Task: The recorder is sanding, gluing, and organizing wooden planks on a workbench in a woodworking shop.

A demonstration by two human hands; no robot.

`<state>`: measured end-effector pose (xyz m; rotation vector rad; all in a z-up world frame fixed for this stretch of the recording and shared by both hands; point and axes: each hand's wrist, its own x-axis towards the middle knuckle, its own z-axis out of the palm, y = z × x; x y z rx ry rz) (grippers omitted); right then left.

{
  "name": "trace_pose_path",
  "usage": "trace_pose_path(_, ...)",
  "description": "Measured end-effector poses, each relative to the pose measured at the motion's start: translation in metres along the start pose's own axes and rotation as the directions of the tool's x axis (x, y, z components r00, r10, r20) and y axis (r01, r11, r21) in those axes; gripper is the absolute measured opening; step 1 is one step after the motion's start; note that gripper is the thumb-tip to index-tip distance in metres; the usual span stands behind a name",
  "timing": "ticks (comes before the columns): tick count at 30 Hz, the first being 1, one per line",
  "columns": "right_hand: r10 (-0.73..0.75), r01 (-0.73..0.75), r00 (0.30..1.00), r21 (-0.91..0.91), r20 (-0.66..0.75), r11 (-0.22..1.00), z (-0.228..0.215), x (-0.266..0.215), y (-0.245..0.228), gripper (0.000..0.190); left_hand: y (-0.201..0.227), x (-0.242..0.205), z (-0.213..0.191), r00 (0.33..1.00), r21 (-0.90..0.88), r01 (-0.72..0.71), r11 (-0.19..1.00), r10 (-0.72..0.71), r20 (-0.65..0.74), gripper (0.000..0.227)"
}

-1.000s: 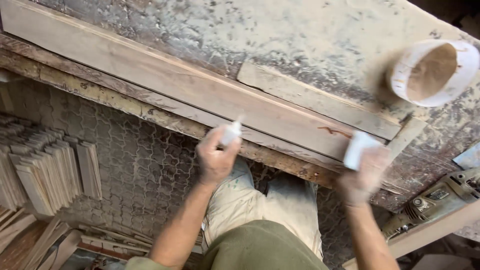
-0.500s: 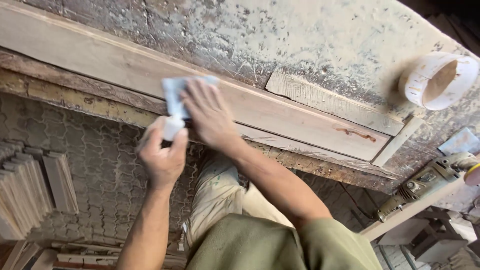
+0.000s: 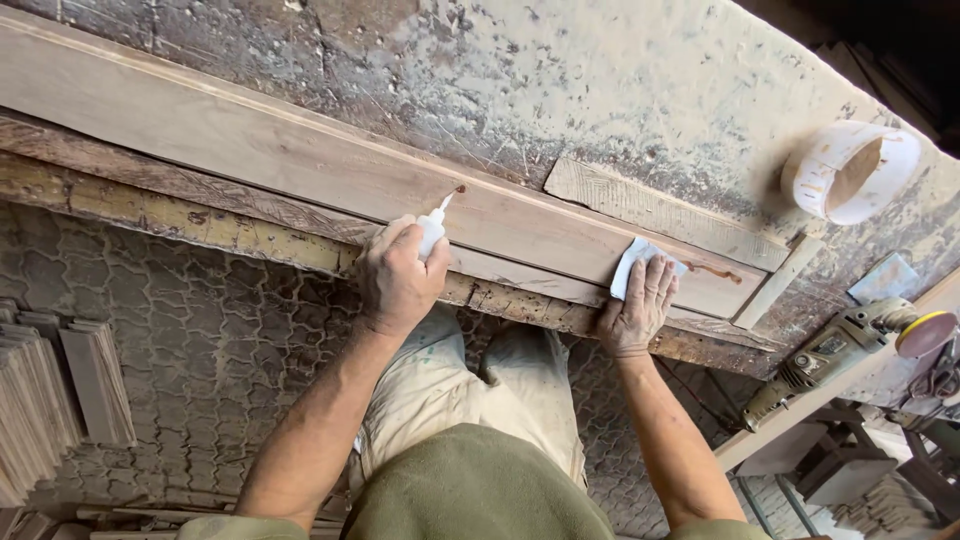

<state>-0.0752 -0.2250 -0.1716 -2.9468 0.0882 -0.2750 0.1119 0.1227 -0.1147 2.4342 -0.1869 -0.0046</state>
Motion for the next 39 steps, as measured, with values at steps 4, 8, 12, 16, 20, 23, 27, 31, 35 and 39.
trace_pose_path(4,0.005,-0.006,1.0,0.031,0.008,0.999,0.0,-0.005,0.004,0.062,0.004,0.002,-0.002,0.998,-0.013,0.055,0.998,-0.054,0.015,0.017)
trace_pose_path(8,0.007,-0.008,0.998,0.024,0.056,1.0,-0.01,0.004,-0.007,0.063,0.002,-0.006,-0.005,0.978,-0.203,0.206,0.957,-0.206,0.02,0.016)
trace_pose_path(12,-0.042,0.041,0.995,0.011,0.085,0.999,-0.001,0.009,-0.024,0.062,-0.019,-0.019,-0.035,0.946,-0.39,0.29,0.874,-0.322,-0.019,0.013)
trace_pose_path(16,-0.288,0.26,0.956,0.288,0.058,0.922,0.02,0.057,-0.137,0.051,-0.049,-0.028,-0.088,0.908,-0.446,0.319,0.837,-0.404,-0.108,0.013)
trace_pose_path(20,-0.513,0.421,0.84,0.386,0.176,0.821,0.072,0.118,-0.257,0.066,-0.083,-0.023,-0.132,0.885,-0.406,0.299,0.864,-0.41,-0.22,0.012)
trace_pose_path(23,-0.563,0.461,0.806,0.403,0.183,0.791,0.069,0.202,-0.346,0.056,-0.094,-0.012,-0.145,0.897,-0.27,0.317,0.909,-0.38,-0.225,0.014)
trace_pose_path(27,-0.517,0.397,0.809,0.389,0.279,0.831,0.067,0.197,-0.337,0.059,-0.102,0.006,-0.122,0.91,-0.236,0.363,0.902,-0.397,-0.118,0.019)
trace_pose_path(31,-0.505,0.408,0.824,0.349,0.258,0.844,0.016,0.148,-0.268,0.05,-0.1,0.022,-0.1,0.92,-0.089,0.309,0.947,-0.322,-0.223,0.015)
trace_pose_path(35,-0.452,0.356,0.852,0.34,0.264,0.87,-0.024,0.083,-0.182,0.055,-0.107,0.023,-0.088,0.922,-0.085,0.286,0.955,-0.298,-0.248,0.02)
trace_pose_path(39,-0.306,0.189,0.883,0.327,0.356,0.926,-0.081,0.066,-0.149,0.045,-0.097,0.035,-0.111,0.921,-0.09,0.347,0.934,-0.357,-0.154,0.015)
